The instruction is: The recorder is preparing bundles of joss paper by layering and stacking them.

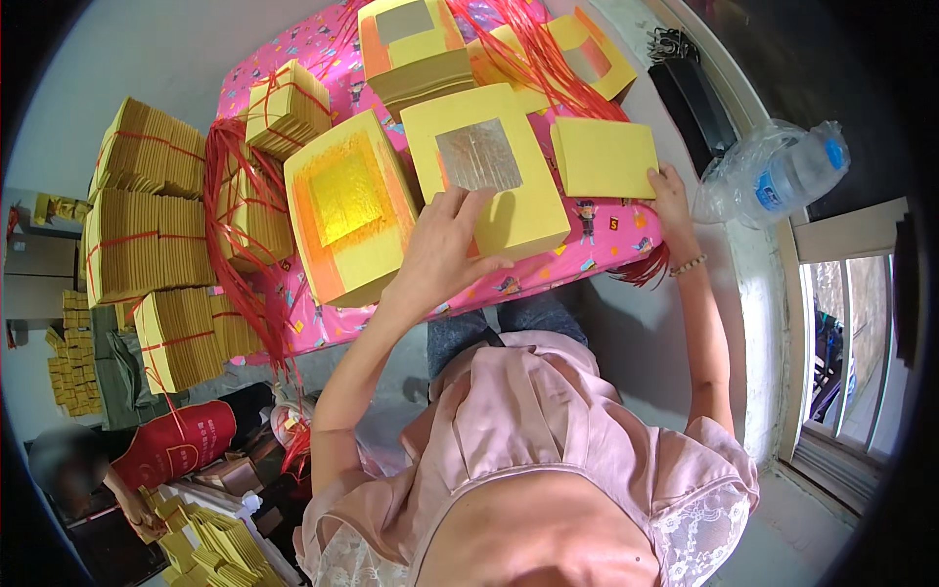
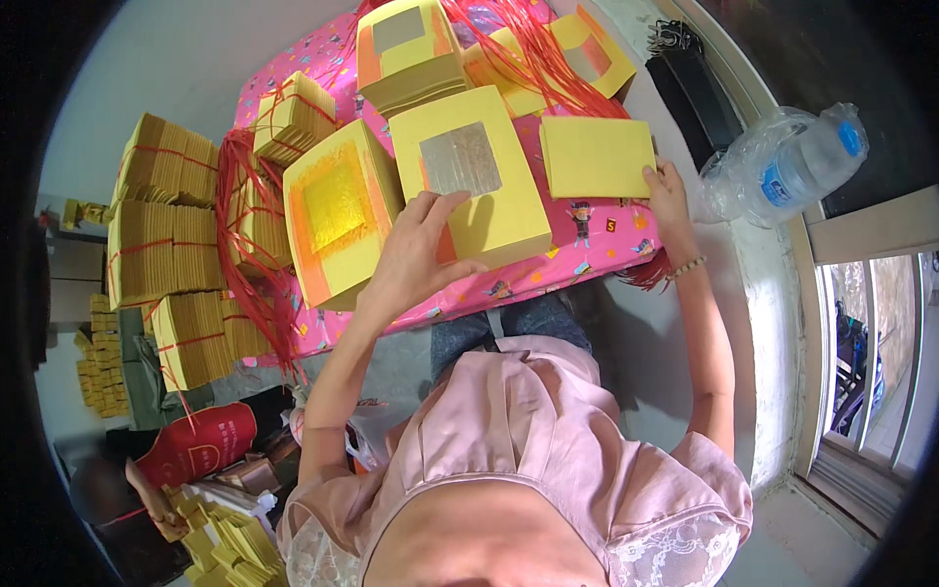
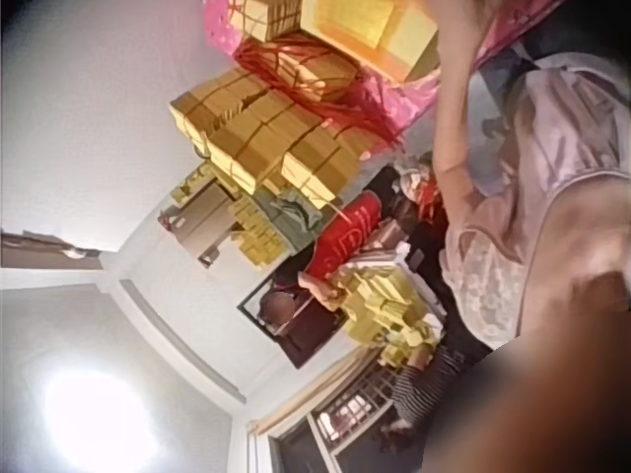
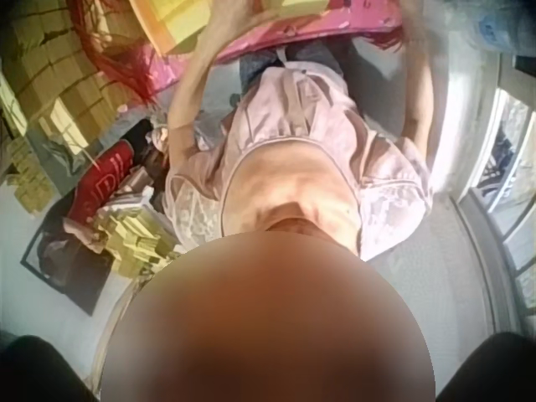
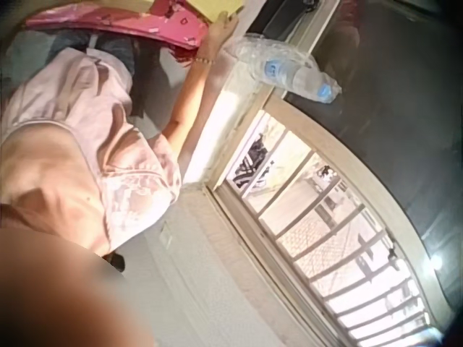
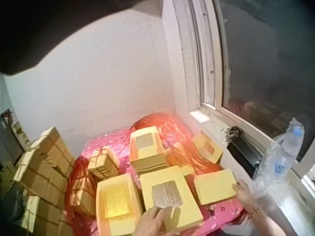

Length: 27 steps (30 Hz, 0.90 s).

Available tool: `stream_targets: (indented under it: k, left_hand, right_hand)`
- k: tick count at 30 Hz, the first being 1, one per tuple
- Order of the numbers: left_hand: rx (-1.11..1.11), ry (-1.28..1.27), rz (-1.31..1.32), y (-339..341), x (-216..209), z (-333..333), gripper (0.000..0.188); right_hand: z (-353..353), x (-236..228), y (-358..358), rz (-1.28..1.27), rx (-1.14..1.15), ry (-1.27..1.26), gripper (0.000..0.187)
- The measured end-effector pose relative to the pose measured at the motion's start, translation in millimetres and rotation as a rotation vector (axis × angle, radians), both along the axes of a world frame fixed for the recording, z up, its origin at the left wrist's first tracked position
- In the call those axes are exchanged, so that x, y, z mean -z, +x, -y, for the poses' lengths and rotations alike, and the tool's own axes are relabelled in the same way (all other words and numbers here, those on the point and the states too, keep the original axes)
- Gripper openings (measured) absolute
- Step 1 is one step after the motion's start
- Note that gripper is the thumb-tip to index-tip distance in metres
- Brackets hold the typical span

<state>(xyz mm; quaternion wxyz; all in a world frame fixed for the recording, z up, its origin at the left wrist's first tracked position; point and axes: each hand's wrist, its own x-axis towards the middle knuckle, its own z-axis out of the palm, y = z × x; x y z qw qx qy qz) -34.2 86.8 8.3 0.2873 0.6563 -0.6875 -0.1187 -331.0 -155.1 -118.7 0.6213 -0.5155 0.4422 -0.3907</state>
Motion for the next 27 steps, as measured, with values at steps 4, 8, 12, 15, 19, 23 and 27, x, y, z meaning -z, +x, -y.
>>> stream_targets:
  k: [4, 8, 12, 15, 19, 23, 27]
  left_hand:
    - [0.026, 0.003, 0.145, 0.6, 4.3, -2.1, 0.066]
    - [-0.027, 0.024, 0.270, 4.9, 4.9, -9.0, 0.065]
    - [-0.060, 0.021, 0.284, 6.5, 2.1, -15.0, 0.062]
    - [-0.056, -0.015, 0.304, 8.0, 3.3, -16.1, 0.060]
    - [-0.044, -0.002, 0.316, 12.7, 7.3, -20.4, 0.061]
    - [-0.059, 0.013, 0.268, 13.7, 11.4, -22.5, 0.058]
    - [-0.060, 0.013, 0.250, 14.9, 11.0, -23.0, 0.057]
  right_hand:
    - [8.9, 66.5, -8.2, -0.262, -0.026, -0.250, 0.028]
    - [-12.6, 38.0, 10.5, -0.877, 0.033, -0.634, 0.026]
    - [-28.6, 2.8, 21.5, -1.266, 0.077, -0.994, 0.026]
    - [-37.1, -32.6, 35.4, -0.920, 0.005, -1.060, 0.026]
    - [-75.8, -87.7, 65.1, -0.408, -0.363, -0.852, 0.029]
    - [-96.8, -109.1, 84.2, -0.426, -0.564, -1.184, 0.034]
    - [-95.2, -104.2, 90.0, -0.488, -0.646, -1.317, 0.038]
